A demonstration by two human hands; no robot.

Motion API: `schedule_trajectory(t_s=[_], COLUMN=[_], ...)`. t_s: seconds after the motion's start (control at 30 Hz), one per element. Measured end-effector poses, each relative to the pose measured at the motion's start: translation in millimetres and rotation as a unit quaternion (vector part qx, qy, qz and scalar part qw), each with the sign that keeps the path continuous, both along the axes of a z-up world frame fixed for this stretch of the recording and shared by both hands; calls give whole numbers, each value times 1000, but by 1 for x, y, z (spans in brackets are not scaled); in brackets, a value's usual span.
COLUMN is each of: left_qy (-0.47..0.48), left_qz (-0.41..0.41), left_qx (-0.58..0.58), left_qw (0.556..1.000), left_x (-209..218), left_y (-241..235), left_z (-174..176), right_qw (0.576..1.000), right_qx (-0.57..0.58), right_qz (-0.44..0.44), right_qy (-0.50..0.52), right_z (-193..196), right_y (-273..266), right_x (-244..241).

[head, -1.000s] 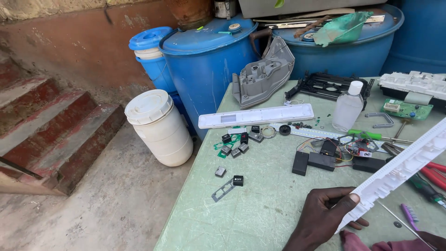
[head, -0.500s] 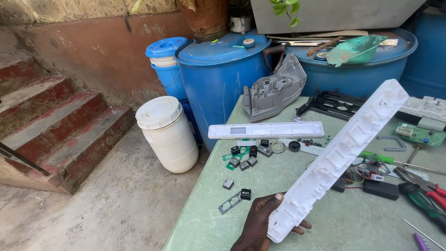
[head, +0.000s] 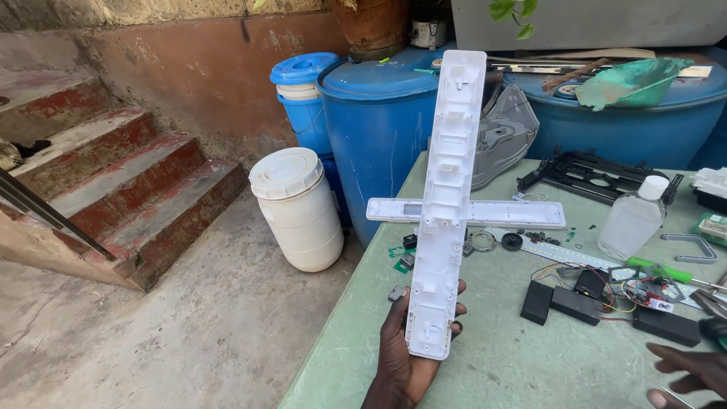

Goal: Cleaning the internal components and tracks of a plastic LED housing using cleaning fluid, a scraping tool, and a cloth.

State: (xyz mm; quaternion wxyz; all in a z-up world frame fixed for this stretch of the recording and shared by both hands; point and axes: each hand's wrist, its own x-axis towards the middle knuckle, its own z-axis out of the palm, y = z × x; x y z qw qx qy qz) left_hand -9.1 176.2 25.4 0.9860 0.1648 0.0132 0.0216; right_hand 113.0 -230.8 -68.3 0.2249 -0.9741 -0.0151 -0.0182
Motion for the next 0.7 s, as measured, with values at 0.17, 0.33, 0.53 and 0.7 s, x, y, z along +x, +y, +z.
schedule_trajectory(t_s=[0.17,0.33,0.53,0.7], left_qy=[19,-36,-140,-88], left_qz=[38,197,358,310], left_qx=[84,402,632,647], left_qw=[996,893,673,691], left_x=[-5,-17,-17,-21], left_y=[-1,-7,-13,-14], left_z=[5,10,7,8], right_qw=[971,863,727,677], right_qx=[216,454,652,706], right_qz=[21,73,72,29], right_qy=[98,211,202,207], right_z=[169,177,164,145], right_y=[190,250,268,264], right_x=[-95,-90,-92,-84])
